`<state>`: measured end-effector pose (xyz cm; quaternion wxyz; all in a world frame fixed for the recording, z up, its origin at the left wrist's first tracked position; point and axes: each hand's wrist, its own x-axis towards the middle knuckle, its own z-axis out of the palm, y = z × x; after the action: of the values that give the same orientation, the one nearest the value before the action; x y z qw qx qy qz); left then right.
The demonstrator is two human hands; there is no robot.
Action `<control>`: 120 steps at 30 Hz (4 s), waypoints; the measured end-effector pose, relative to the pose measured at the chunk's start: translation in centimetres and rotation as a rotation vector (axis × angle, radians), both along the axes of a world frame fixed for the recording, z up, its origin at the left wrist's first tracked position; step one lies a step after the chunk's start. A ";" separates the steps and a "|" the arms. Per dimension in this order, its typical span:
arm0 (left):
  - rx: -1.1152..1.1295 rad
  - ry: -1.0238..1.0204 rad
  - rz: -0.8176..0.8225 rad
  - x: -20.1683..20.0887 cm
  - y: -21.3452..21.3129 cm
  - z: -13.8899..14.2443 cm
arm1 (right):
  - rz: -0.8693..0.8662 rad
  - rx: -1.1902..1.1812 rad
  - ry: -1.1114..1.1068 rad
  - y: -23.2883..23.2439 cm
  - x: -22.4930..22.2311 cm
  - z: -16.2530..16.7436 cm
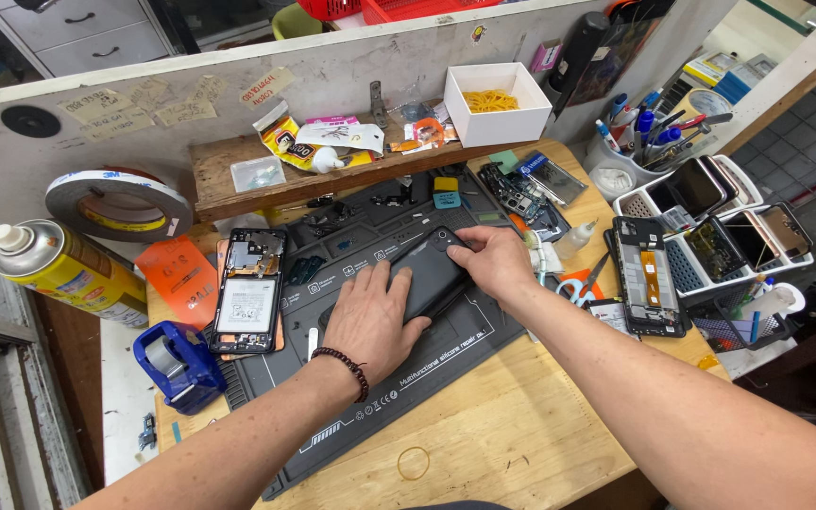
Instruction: The person reassembles a disassembled smartphone on a workbench, using a screwdriver to fasten screws and aligning internal components. After closing the device, they connect a charging cable to test the phone's functionality.
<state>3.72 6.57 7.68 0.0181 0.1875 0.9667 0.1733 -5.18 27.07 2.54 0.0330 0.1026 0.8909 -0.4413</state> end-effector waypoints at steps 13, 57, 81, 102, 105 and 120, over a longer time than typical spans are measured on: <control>-0.041 -0.007 0.011 1.0 0.1 -0.1 | 0.024 0.011 -0.129 0.0 -0.4 1.1; 1.231 -0.859 0.219 9.0 -10.2 9.4 | -0.014 -1.042 -0.109 -9.1 13.6 16.1; 1.434 -0.888 -0.155 11.2 -62.3 13.0 | 0.163 -0.693 0.098 -63.0 24.7 20.2; 1.479 -0.756 -0.074 -0.6 -76.5 15.0 | 0.210 -0.834 -0.069 -76.6 9.2 20.3; 1.434 -0.723 -0.036 -5.6 -76.0 16.4 | 0.258 -0.839 -0.070 -75.6 3.1 21.0; 1.594 -0.675 0.122 -30.6 -80.2 15.9 | 0.173 -0.668 -0.009 -82.8 -20.7 23.8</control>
<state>-26.85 -73.68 23.62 0.1579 0.0306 0.5084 0.8459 -25.84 -55.72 26.34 0.1059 0.0123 0.7024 -0.7037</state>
